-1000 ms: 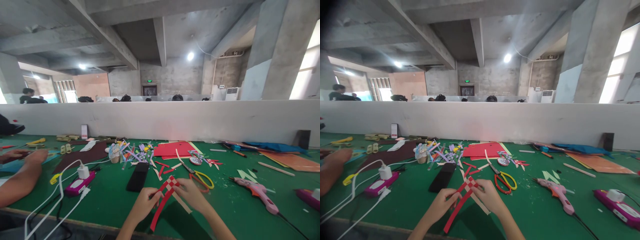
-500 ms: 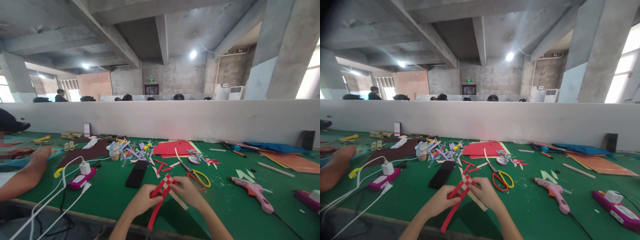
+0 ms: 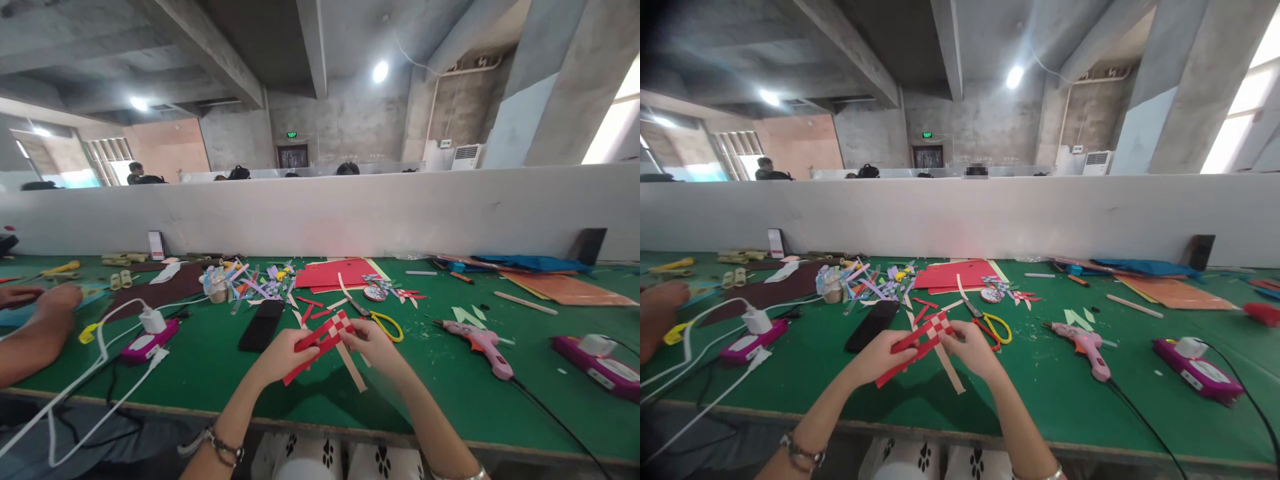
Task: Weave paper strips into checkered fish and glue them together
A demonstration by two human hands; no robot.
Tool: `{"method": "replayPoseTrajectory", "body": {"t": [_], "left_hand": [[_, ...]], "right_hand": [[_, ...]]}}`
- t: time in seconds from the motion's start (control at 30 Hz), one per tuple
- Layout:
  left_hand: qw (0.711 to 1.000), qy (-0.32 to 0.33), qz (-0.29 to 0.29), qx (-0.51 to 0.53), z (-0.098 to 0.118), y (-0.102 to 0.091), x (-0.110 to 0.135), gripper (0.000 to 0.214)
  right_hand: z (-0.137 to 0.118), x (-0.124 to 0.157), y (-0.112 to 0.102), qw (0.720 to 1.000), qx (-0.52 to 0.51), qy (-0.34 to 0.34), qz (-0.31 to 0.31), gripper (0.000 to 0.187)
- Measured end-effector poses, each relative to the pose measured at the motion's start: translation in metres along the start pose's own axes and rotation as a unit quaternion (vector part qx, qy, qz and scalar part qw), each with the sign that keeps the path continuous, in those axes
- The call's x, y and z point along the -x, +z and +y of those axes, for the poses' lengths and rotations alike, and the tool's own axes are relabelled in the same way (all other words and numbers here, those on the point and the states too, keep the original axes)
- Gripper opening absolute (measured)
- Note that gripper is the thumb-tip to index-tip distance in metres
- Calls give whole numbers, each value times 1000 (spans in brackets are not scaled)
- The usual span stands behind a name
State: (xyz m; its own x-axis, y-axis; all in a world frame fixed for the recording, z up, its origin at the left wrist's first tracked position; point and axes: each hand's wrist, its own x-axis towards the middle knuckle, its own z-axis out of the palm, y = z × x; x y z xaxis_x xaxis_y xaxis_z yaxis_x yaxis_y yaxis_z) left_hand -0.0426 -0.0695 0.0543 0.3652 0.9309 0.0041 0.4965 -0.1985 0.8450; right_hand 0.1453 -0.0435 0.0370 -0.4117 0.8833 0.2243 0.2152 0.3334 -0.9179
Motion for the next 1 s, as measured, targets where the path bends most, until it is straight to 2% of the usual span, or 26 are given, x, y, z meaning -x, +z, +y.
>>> {"method": "replayPoseTrajectory", "body": {"t": [0.13, 0.27, 0.4, 0.47, 0.53, 0.6, 0.67, 0.83, 0.9, 1.0], "left_hand": [[1000, -8, -8, 26, -1, 1, -8, 22], [995, -13, -18, 98, -6, -4, -19, 25], [985, 11, 22, 170, -17, -10, -32, 28], [963, 30, 46, 264, -27, -10, -39, 34], [926, 47, 65, 370, -40, -8, -47, 42], [897, 68, 63, 432, -51, -5, -55, 48], [891, 99, 23, 442, -58, -2, -62, 53], [886, 159, -139, 413, -55, 5, -76, 85], [883, 169, -173, 402, -50, 5, -80, 94], [878, 175, -189, 403, -45, 3, -85, 99]], "right_hand": [[-1, 1, -7, 1000, -18, 19, 16, 35], [-4, -1, -14, 999, -21, 32, 28, 39], [-1, -11, -18, 996, -41, 51, 57, 38], [3, -18, -20, 994, -56, 56, 73, 37], [9, -26, -20, 993, -79, 52, 78, 36], [13, -33, -20, 990, -105, 46, 77, 36], [14, -39, -20, 987, -129, 49, 81, 36], [10, -49, -22, 983, -145, 74, 88, 36], [7, -52, -24, 984, -131, 76, 93, 34], [6, -56, -28, 982, -142, 74, 103, 32]]}}
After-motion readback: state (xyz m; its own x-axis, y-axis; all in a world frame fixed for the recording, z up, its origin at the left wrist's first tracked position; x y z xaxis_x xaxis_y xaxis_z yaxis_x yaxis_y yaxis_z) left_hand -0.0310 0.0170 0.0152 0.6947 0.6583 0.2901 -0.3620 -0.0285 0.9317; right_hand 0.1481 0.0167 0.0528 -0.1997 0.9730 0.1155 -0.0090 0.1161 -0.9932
